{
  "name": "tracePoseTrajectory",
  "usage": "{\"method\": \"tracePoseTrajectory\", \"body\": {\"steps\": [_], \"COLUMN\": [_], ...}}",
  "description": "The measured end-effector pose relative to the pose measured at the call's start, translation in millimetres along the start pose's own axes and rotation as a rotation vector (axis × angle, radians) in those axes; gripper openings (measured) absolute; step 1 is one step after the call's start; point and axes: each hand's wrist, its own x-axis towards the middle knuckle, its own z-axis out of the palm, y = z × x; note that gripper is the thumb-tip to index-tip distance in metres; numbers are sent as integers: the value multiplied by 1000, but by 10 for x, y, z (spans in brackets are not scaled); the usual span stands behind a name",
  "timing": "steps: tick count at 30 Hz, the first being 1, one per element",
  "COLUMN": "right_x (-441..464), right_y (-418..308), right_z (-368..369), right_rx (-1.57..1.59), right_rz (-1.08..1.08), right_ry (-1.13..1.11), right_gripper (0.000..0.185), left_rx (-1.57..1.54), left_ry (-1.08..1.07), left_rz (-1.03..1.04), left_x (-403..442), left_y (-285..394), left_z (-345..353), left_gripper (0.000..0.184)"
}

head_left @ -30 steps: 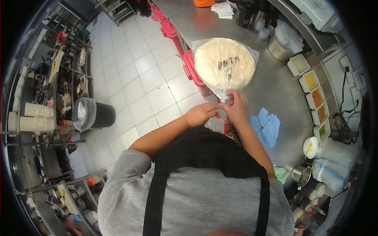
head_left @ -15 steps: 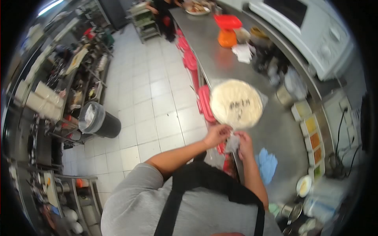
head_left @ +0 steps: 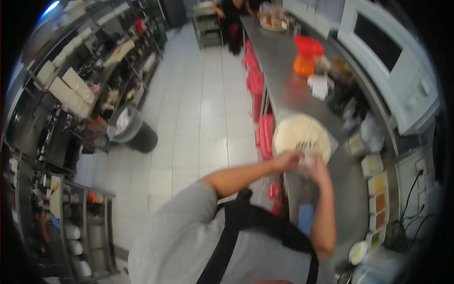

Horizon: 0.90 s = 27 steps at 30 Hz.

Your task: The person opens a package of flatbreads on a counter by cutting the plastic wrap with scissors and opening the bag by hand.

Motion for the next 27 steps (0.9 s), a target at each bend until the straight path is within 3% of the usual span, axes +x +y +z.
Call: {"method": "tracePoseTrajectory", "body": {"steps": [2, 4, 5, 6, 7, 8, 9, 11, 12, 14, 16, 20, 22, 26, 27], "right_x": [292, 322, 412, 380, 587, 691, 794, 965, 1064, 1076, 817, 59, -229, -261, -218], "right_y": [-669, -1744, -2217, -2506, -2558, -2663, -2767, -2447, -1827, -1168, -629, -200, -178, -72, -5], "right_z": [-332, -644, -778, -875, -974, -1119, -1263, -1278, -1052, -822, -573, 102, 341, 560, 625], "right_rx": [-242, -162, -143, -279, -418, -704, -980, -994, -787, -607, -318, 163, 322, 234, 225], "right_rz": [-249, -802, -1085, -1034, -1129, -885, -651, -2, 1, -116, -340, -232, -216, -266, -242], "right_ry": [9, 364, 656, 797, 827, 461, 76, -637, -564, -457, -170, 528, 670, 607, 590], "right_gripper": [49, 41, 39, 29, 38, 48, 57, 46, 29, 23, 13, 7, 6, 14, 15], "left_rx": [60, 65, 22, 19, 10, -55, -192, -310, -324, -302, -245, -38, 100, 270, 163], "left_ry": [-10, 56, 91, 75, 48, 19, -13, -49, -41, -45, -29, 6, 34, 91, 104], "left_rz": [-147, -204, -224, -201, -183, -279, -305, -436, -462, -467, -464, -456, -432, -325, -585], "left_x": [81, 123, 142, 161, 160, 160, 167, 156, 161, 150, 182, 216, 219, 163, 123], "left_y": [-85, 223, 222, 104, -38, -14, -23, 73, 48, 141, 182, 78, 23, -153, 286], "left_z": [-41, -64, -64, -92, -98, -136, -175, -235, -244, -262, -263, -212, -180, -15, -20], "left_gripper": [50, 46, 39, 34, 29, 13, 9, 9, 10, 10, 10, 11, 11, 10, 11]}}
